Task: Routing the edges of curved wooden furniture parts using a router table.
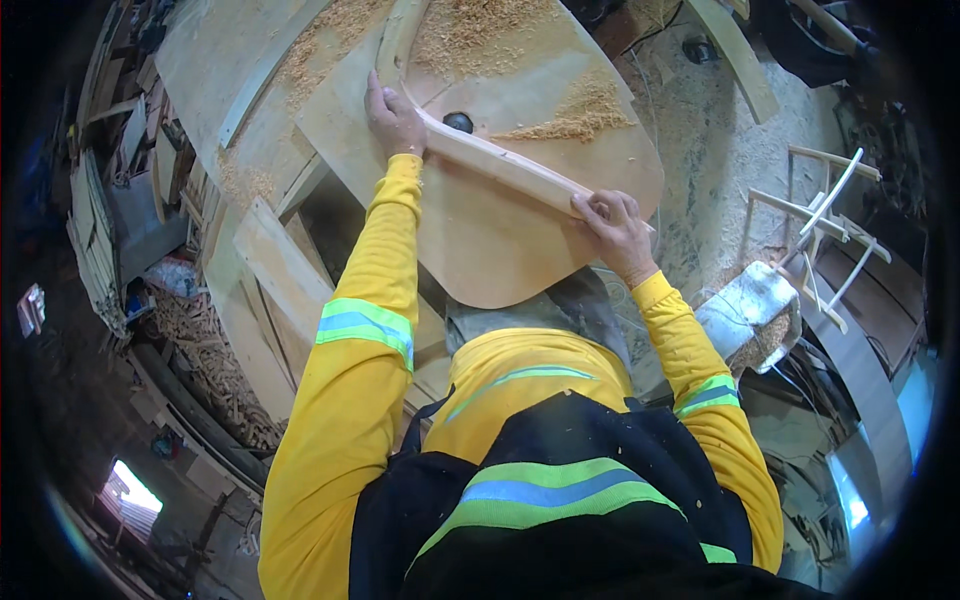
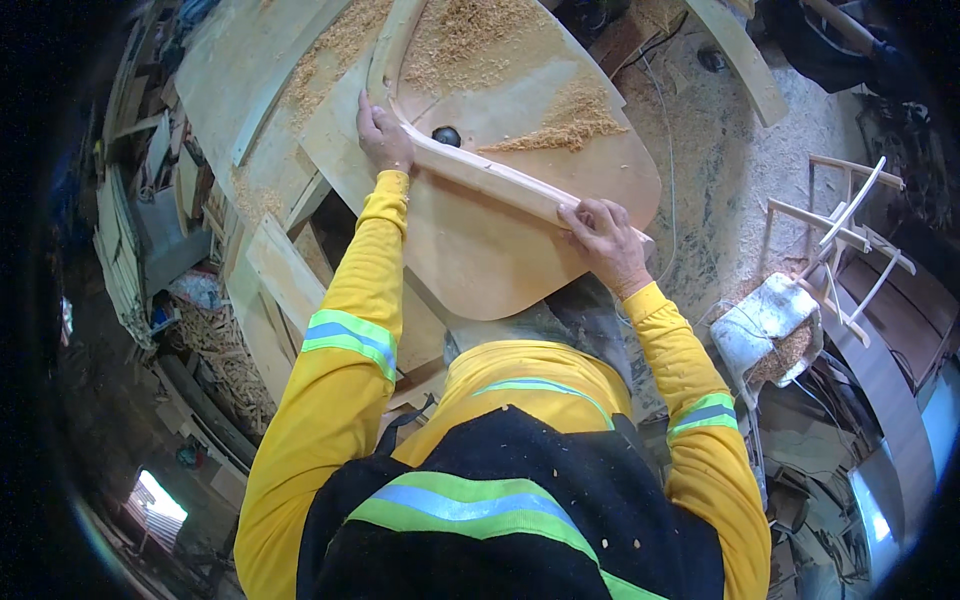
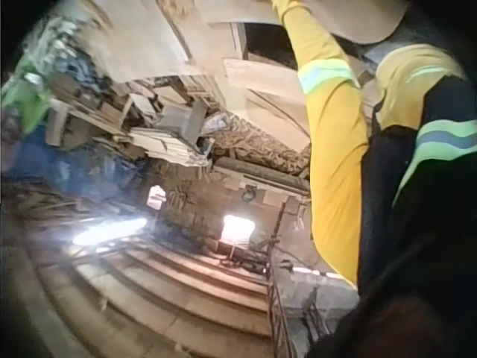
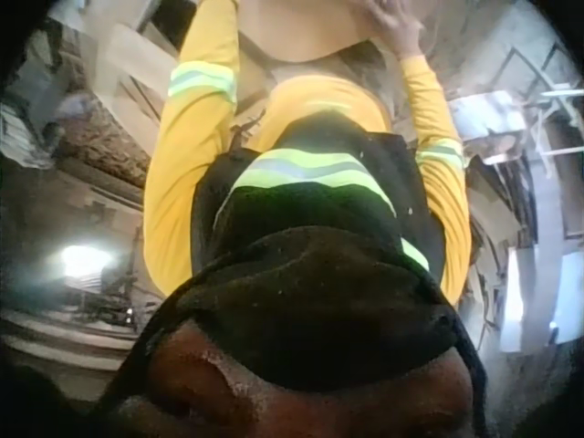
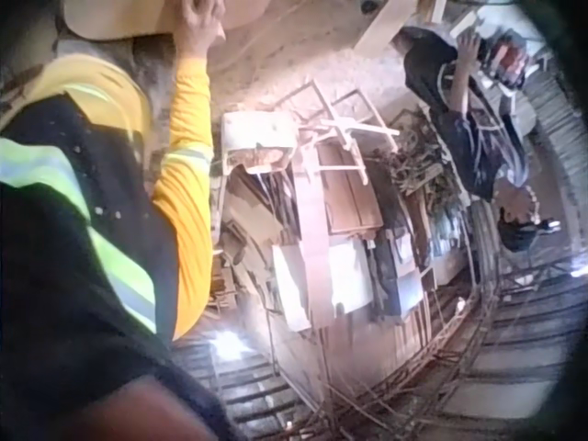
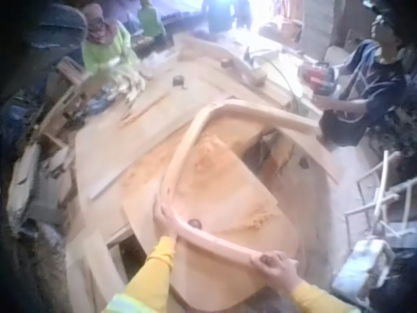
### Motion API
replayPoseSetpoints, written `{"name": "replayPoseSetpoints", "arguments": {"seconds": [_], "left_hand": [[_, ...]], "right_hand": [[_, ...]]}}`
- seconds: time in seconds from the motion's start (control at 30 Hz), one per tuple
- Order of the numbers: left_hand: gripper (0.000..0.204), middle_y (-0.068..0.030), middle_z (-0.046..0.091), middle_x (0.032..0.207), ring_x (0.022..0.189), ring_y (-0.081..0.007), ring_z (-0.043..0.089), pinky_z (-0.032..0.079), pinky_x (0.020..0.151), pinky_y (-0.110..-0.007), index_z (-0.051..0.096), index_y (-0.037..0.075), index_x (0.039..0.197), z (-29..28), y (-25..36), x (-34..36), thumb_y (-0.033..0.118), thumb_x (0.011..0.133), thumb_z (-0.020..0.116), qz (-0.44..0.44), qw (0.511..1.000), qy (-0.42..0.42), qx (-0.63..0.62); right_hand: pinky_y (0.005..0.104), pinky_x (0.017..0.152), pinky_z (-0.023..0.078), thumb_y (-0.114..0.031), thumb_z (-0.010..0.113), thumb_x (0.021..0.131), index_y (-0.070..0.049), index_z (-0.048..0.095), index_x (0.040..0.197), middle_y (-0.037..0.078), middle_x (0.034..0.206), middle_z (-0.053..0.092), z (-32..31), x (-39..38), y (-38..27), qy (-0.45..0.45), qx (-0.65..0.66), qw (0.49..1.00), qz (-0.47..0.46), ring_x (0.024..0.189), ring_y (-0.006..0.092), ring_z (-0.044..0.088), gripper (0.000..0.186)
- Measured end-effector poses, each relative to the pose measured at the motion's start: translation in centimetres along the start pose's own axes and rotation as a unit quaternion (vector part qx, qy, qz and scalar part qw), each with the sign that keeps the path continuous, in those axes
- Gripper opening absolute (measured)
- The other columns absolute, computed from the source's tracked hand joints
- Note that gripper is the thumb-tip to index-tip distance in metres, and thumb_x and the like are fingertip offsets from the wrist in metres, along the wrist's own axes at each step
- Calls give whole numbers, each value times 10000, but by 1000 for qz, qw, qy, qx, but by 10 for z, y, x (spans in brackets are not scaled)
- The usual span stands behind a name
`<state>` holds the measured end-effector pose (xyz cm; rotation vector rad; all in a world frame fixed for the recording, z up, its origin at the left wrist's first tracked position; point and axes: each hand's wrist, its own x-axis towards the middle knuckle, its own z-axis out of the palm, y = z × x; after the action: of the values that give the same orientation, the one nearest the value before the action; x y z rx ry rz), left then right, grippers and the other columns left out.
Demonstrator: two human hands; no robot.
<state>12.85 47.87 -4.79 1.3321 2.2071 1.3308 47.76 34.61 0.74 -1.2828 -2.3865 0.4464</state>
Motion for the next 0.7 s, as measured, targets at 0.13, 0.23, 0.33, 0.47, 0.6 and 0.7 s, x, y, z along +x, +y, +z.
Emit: {"name": "replayPoseSetpoints", "arguments": {"seconds": [0.13, 0.23, 0.33, 0.47, 0.6, 0.7], "left_hand": [[465, -285, 588, 1283, 1172, -424, 569, 447, 1025, -446, 499, -61, 1392, -1, -3, 5, 120, 972, 415, 5, 1000, 3, 2], [466, -277, 594, 1271, 1156, -415, 577, 453, 1015, -441, 500, -55, 1394, -1, 0, 8, 123, 972, 417, 1, 1000, -5, 3], [468, -275, 595, 1271, 1154, -408, 580, 453, 1015, -439, 498, -50, 1398, -4, -4, 13, 129, 973, 414, 4, 1000, -12, 7], [473, -277, 591, 1283, 1161, -407, 581, 453, 1018, -439, 497, -37, 1407, -5, -10, 21, 138, 977, 410, 12, 1000, -24, 13], [475, -281, 587, 1294, 1175, -407, 579, 450, 1028, -437, 495, -28, 1415, -6, -13, 29, 147, 982, 409, 1, 999, -39, 7], [476, -286, 586, 1301, 1184, -409, 579, 449, 1036, -434, 492, -24, 1421, -8, -18, 37, 153, 987, 411, 1, 999, -41, 9]], "right_hand": [[364, 875, 510, -187, 793, 778, -181, 665, 1230, 38, 1016, 576, 2, 2, -4, -14, 9, 1000, 1, 984, 238, 580, 470], [363, 865, 508, -192, 794, 777, -171, 664, 1232, 34, 991, 581, 4, 3, -9, -9, 8, 1000, 9, 967, 241, 582, 473], [364, 867, 504, -194, 793, 779, -159, 666, 1227, 38, 994, 581, 6, 5, -14, -13, 9, 1000, 13, 967, 241, 582, 467], [367, 860, 500, -199, 781, 793, -149, 667, 1222, 34, 994, 584, 10, 8, -25, -5, 5, 1000, 19, 962, 236, 582, 447], [366, 846, 498, -205, 763, 809, -132, 660, 1231, 29, 990, 591, 17, 9, -34, 14, -32, 999, -3, 945, 226, 585, 441], [359, 833, 500, -189, 738, 807, -119, 652, 1243, 29, 983, 597, 22, 10, -39, 15, -40, 999, -13, 924, 223, 587, 449]]}}
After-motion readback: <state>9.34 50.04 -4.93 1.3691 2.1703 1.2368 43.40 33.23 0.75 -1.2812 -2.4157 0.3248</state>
